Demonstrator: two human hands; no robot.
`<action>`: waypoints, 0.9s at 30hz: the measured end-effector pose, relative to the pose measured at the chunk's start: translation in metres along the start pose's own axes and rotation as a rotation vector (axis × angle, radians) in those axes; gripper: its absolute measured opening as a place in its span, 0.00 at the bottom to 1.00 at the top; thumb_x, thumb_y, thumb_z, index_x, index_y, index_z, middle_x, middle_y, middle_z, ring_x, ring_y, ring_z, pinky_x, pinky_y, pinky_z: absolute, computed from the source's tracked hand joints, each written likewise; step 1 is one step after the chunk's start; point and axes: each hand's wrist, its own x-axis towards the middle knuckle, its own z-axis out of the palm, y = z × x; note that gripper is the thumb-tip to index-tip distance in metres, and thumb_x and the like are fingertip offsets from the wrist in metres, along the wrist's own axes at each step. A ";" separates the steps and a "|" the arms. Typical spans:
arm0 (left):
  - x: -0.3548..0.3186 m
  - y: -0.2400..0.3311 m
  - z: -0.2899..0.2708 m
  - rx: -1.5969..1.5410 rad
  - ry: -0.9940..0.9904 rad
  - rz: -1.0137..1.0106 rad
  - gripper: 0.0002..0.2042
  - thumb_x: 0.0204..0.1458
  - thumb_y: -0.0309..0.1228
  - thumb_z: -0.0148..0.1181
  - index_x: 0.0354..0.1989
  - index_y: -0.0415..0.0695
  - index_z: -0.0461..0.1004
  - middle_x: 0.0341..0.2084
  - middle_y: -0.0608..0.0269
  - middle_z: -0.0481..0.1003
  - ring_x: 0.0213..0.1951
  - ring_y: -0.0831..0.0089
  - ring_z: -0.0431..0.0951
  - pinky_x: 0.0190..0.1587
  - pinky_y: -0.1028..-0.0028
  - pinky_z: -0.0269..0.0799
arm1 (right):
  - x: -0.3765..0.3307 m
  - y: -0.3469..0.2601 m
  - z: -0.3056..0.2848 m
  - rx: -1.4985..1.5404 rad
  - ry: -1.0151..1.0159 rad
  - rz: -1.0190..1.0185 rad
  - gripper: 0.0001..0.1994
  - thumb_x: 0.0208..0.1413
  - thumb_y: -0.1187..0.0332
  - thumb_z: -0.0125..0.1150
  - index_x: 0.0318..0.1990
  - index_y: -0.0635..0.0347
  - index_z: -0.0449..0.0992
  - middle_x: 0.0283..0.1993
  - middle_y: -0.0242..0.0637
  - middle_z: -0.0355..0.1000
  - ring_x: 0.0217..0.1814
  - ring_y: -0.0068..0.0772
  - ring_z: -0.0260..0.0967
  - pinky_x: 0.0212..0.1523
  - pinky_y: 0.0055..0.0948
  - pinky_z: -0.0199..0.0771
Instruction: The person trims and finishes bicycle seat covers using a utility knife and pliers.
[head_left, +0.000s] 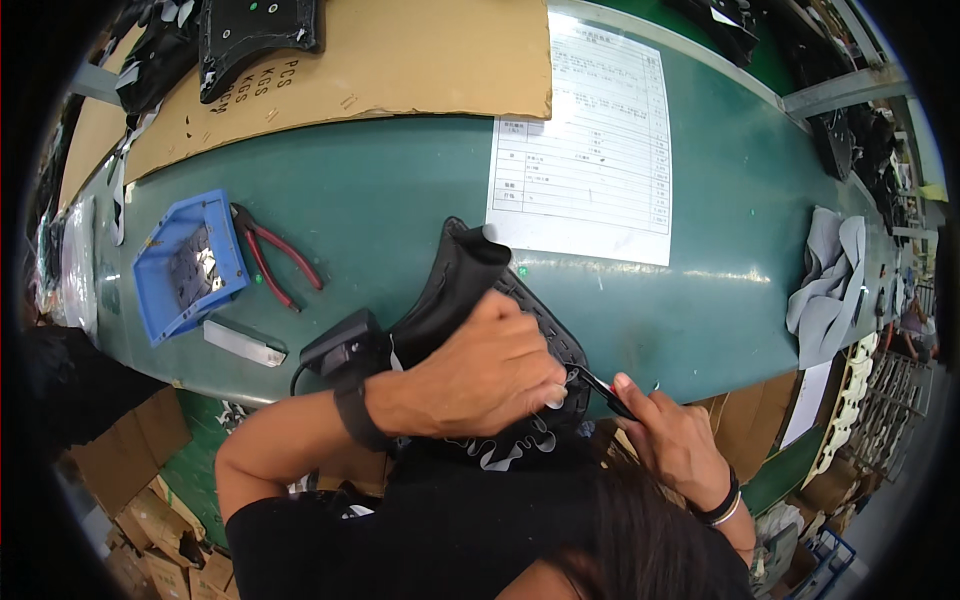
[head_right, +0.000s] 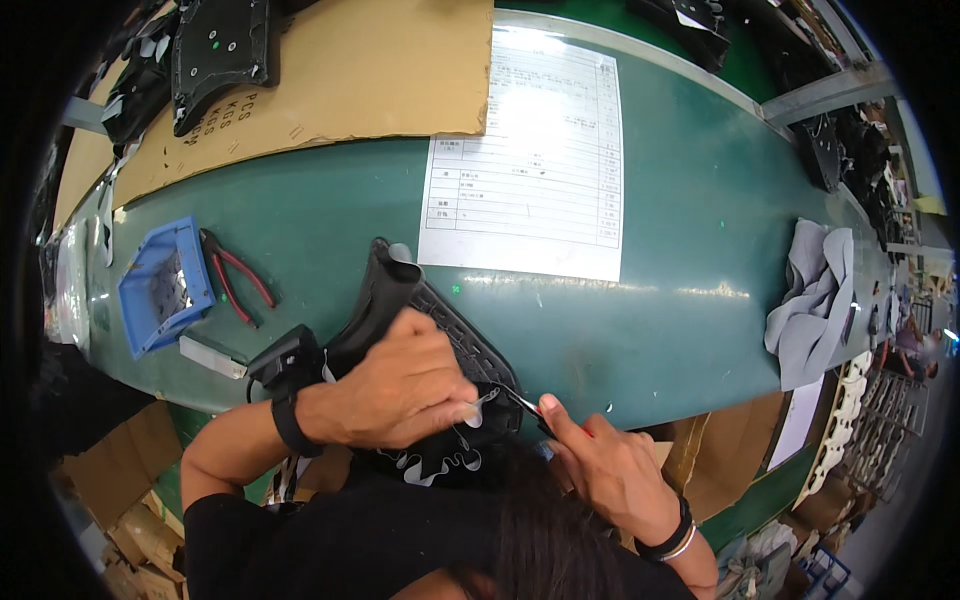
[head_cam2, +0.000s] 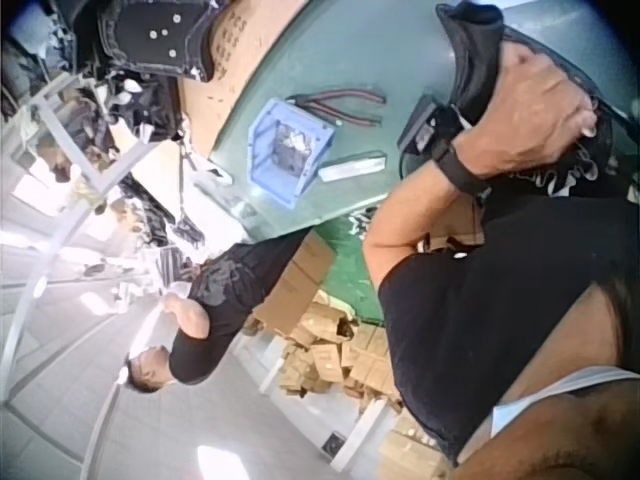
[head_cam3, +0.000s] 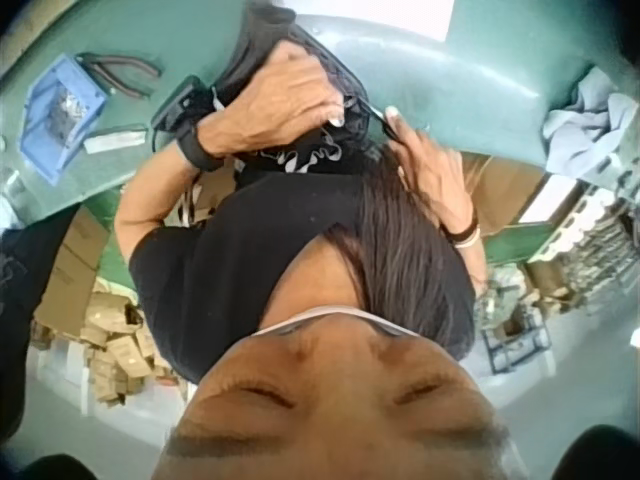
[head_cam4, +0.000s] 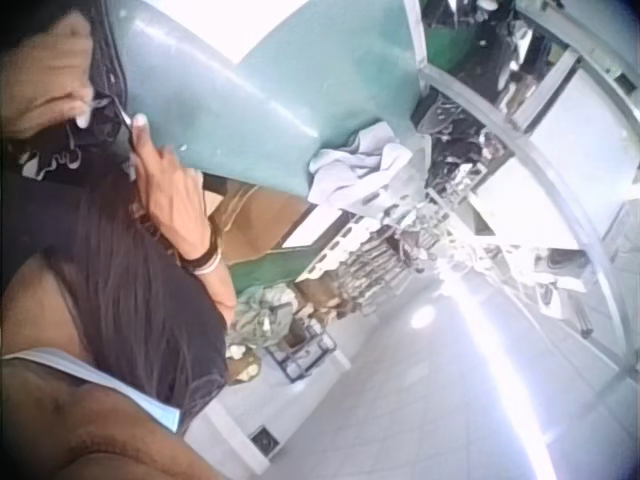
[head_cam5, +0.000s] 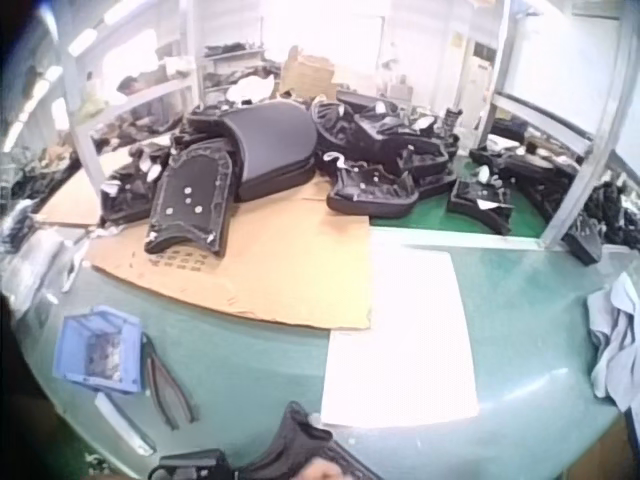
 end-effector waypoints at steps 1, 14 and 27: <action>0.000 0.004 -0.001 -0.003 -0.005 -0.002 0.09 0.55 0.36 0.56 0.28 0.45 0.74 0.20 0.68 0.68 0.26 0.68 0.69 0.40 0.67 0.60 | 0.002 0.001 0.000 0.005 -0.001 0.003 0.28 0.54 0.68 0.61 0.64 0.49 0.63 0.23 0.39 0.63 0.20 0.45 0.65 0.22 0.39 0.66; 0.012 -0.009 -0.027 -0.907 0.546 -0.145 0.14 0.50 0.28 0.58 0.16 0.46 0.62 0.20 0.67 0.62 0.30 0.72 0.62 0.37 0.66 0.62 | -0.016 0.000 0.016 0.283 -0.036 -0.052 0.32 0.53 0.71 0.62 0.66 0.55 0.58 0.26 0.44 0.68 0.23 0.53 0.66 0.24 0.41 0.67; 0.005 0.002 -0.017 0.343 0.019 -0.276 0.12 0.42 0.36 0.67 0.24 0.42 0.70 0.22 0.61 0.62 0.31 0.63 0.63 0.33 0.66 0.59 | 0.045 0.001 -0.022 0.182 -0.029 -0.046 0.26 0.52 0.72 0.62 0.60 0.56 0.66 0.42 0.48 0.75 0.32 0.54 0.72 0.31 0.41 0.71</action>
